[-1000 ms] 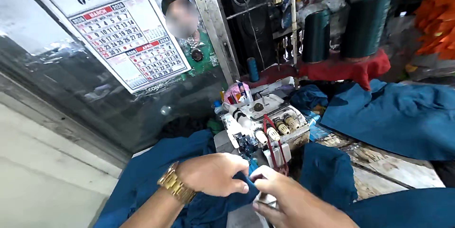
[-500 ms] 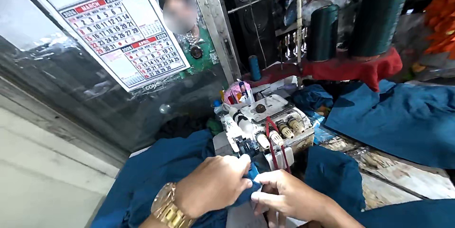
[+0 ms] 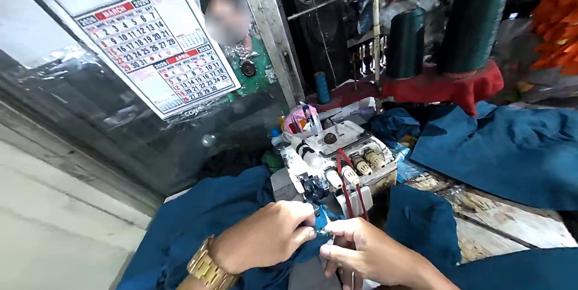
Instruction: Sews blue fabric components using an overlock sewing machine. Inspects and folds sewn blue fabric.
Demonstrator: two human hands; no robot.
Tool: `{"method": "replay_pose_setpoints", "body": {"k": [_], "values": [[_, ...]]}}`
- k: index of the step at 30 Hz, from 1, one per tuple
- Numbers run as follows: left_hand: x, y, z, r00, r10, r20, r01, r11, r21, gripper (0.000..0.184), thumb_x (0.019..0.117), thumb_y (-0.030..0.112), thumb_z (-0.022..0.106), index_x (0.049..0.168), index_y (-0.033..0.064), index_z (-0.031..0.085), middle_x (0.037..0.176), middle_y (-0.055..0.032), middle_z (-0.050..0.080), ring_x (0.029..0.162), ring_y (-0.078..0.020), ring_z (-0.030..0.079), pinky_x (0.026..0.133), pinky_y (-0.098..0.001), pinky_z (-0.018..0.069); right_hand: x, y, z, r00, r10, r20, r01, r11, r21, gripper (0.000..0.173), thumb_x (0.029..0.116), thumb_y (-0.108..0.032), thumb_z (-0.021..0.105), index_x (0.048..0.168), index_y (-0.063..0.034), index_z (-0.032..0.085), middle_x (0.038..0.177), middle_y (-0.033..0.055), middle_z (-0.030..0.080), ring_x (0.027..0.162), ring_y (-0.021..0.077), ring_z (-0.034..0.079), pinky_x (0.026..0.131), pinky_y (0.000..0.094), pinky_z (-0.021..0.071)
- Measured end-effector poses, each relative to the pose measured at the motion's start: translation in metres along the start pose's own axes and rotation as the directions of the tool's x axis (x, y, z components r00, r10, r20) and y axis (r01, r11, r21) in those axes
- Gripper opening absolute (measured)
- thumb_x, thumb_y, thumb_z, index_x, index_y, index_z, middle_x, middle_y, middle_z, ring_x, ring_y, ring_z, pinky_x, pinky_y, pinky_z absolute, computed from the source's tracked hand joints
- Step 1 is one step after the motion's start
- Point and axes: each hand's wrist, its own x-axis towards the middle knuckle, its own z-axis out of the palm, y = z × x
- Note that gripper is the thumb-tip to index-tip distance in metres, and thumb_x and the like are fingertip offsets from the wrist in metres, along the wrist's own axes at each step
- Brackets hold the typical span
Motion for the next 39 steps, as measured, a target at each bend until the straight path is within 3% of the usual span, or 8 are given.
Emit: {"method": "replay_pose_setpoints", "body": {"k": [10, 16, 21, 25, 30, 32, 36, 39], "values": [[-0.007, -0.015, 0.011, 0.994, 0.031, -0.104, -0.032, 0.999, -0.008, 0.030, 0.1056, 0.040, 0.053, 0.105, 0.0155, 0.070, 0.115, -0.0005, 0.066, 0.096, -0.0100, 0.065, 0.084, -0.0307, 0.0571, -0.003, 0.005, 0.000, 0.999, 0.014, -0.043, -0.014, 1.000, -0.001, 0.026, 0.1065, -0.026, 0.059, 0.127, -0.0123, 0.065, 0.091, 0.0077, 0.077, 0.065, 0.0227, 0.075, 0.053, 0.0397, 0.0651], [-0.001, -0.017, 0.035, 0.963, 0.017, -0.268, -0.010, 1.000, 0.027, 0.033, 0.1041, 0.046, 0.053, 0.098, 0.0182, 0.070, 0.086, 0.0009, 0.062, 0.073, -0.0107, 0.060, 0.065, -0.0314, 0.0539, 0.001, 0.005, -0.006, 0.998, 0.006, -0.064, -0.007, 1.000, -0.015, 0.022, 0.1053, -0.027, 0.061, 0.121, -0.0132, 0.067, 0.083, 0.0072, 0.075, 0.061, 0.0210, 0.073, 0.052, 0.0381, 0.0643], [-0.012, -0.027, 0.074, 0.861, -0.042, -0.508, 0.092, 0.993, 0.074, 0.028, 0.1030, 0.045, 0.053, 0.108, 0.0256, 0.073, 0.113, 0.0066, 0.067, 0.116, -0.0110, 0.058, 0.099, -0.0342, 0.0478, 0.001, 0.023, 0.014, 0.967, -0.170, -0.191, 0.118, 0.959, -0.259, 0.033, 0.1060, -0.024, 0.058, 0.138, -0.0203, 0.064, 0.082, 0.0014, 0.074, 0.061, 0.0140, 0.071, 0.055, 0.0350, 0.0642], [-0.024, -0.058, 0.070, 0.856, -0.213, -0.472, 0.262, 0.964, 0.041, 0.036, 0.1033, 0.045, 0.051, 0.125, 0.0239, 0.070, 0.131, -0.0013, 0.061, 0.125, -0.0169, 0.056, 0.104, -0.0380, 0.0499, 0.013, 0.023, 0.032, 0.996, -0.084, 0.011, 0.078, 0.864, -0.496, 0.066, 0.1034, -0.028, 0.060, 0.162, -0.0247, 0.030, 0.099, 0.0082, 0.074, 0.084, 0.0229, 0.072, 0.082, 0.0485, 0.0595], [-0.042, -0.013, 0.078, 0.855, -0.174, -0.488, 0.259, 0.959, 0.113, 0.029, 0.1001, 0.040, 0.058, 0.093, 0.0142, 0.070, 0.086, -0.0027, 0.069, 0.076, -0.0178, 0.069, 0.064, -0.0425, 0.0587, -0.009, 0.013, 0.041, 0.986, -0.135, -0.097, 0.115, 0.975, -0.188, 0.033, 0.1089, -0.034, 0.050, 0.134, -0.0148, 0.056, 0.119, 0.0022, 0.073, 0.097, 0.0169, 0.074, 0.080, 0.0409, 0.0647], [-0.027, 0.025, 0.101, 0.853, -0.105, -0.512, 0.149, 0.988, 0.047, 0.021, 0.0991, 0.034, 0.062, 0.096, 0.0162, 0.073, 0.089, -0.0018, 0.069, 0.078, -0.0154, 0.069, 0.064, -0.0391, 0.0593, -0.021, 0.014, 0.034, 0.957, -0.043, -0.285, 0.044, 0.999, -0.004, 0.032, 0.1071, -0.037, 0.053, 0.124, -0.0101, 0.060, 0.113, 0.0049, 0.071, 0.097, 0.0195, 0.073, 0.078, 0.0430, 0.0647], [0.006, 0.052, 0.135, 0.862, -0.047, -0.505, -0.023, 0.991, -0.131, 0.033, 0.0960, 0.031, 0.068, 0.128, 0.0210, 0.068, 0.110, -0.0028, 0.064, 0.090, -0.0125, 0.067, 0.074, -0.0321, 0.0607, -0.016, 0.011, 0.012, 0.719, -0.018, -0.695, 0.102, 0.992, 0.080, 0.027, 0.0902, -0.018, 0.078, 0.104, -0.0022, 0.061, 0.088, 0.0140, 0.069, 0.071, 0.0264, 0.071, 0.053, 0.0399, 0.0628], [-0.013, 0.033, 0.129, 0.872, -0.053, -0.486, -0.082, 0.964, -0.253, 0.023, 0.0990, 0.036, 0.066, 0.107, 0.0151, 0.071, 0.096, -0.0014, 0.067, 0.088, -0.0105, 0.066, 0.078, -0.0309, 0.0587, -0.028, 0.005, 0.027, 0.811, -0.062, -0.582, 0.049, 0.998, -0.039, 0.030, 0.0962, -0.022, 0.072, 0.120, -0.0086, 0.060, 0.095, 0.0084, 0.073, 0.072, 0.0245, 0.073, 0.051, 0.0383, 0.0638]]}}
